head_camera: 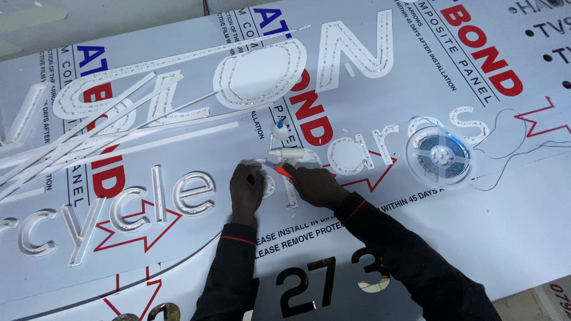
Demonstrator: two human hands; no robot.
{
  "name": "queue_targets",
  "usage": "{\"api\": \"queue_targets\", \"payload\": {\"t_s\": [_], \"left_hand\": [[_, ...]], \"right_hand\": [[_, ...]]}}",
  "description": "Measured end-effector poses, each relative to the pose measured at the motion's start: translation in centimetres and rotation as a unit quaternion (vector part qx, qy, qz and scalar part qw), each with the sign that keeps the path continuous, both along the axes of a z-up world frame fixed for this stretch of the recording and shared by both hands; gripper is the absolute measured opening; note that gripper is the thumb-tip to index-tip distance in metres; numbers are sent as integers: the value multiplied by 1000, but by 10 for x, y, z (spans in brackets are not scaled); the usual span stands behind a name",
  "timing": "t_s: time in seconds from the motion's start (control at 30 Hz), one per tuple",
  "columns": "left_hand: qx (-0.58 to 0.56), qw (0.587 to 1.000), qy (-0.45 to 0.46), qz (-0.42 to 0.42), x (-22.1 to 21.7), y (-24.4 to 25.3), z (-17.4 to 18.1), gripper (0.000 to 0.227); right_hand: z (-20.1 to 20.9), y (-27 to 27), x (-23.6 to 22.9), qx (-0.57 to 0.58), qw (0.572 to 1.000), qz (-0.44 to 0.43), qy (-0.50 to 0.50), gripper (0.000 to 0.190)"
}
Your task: The person assembles illuminated signage letters on a large white composite panel. They use a utility knife to cut and fit LED strips into the channels of the letters and apply adhesive from a bottle to secure the components.
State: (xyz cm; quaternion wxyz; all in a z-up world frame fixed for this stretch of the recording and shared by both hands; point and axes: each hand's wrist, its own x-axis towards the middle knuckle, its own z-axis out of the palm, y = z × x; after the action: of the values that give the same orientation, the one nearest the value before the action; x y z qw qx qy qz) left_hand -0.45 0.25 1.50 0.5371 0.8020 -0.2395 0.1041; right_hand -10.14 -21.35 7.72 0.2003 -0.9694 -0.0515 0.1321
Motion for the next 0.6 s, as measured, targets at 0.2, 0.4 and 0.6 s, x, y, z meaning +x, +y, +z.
{"api": "queue_targets", "payload": {"t_s": [0.2,0.4,0.6], "left_hand": [[34,998,42,24,3,2,-12,13],[113,992,61,17,-3,3,6,15],[259,961,91,6,-12,15,60,34]], "right_hand": [[-8,0,2,-94,995,17,-14,57],[-11,0,-3,-22,999,-5,-37,54],[-32,-12,-22,47,983,-68,-164,54]]}}
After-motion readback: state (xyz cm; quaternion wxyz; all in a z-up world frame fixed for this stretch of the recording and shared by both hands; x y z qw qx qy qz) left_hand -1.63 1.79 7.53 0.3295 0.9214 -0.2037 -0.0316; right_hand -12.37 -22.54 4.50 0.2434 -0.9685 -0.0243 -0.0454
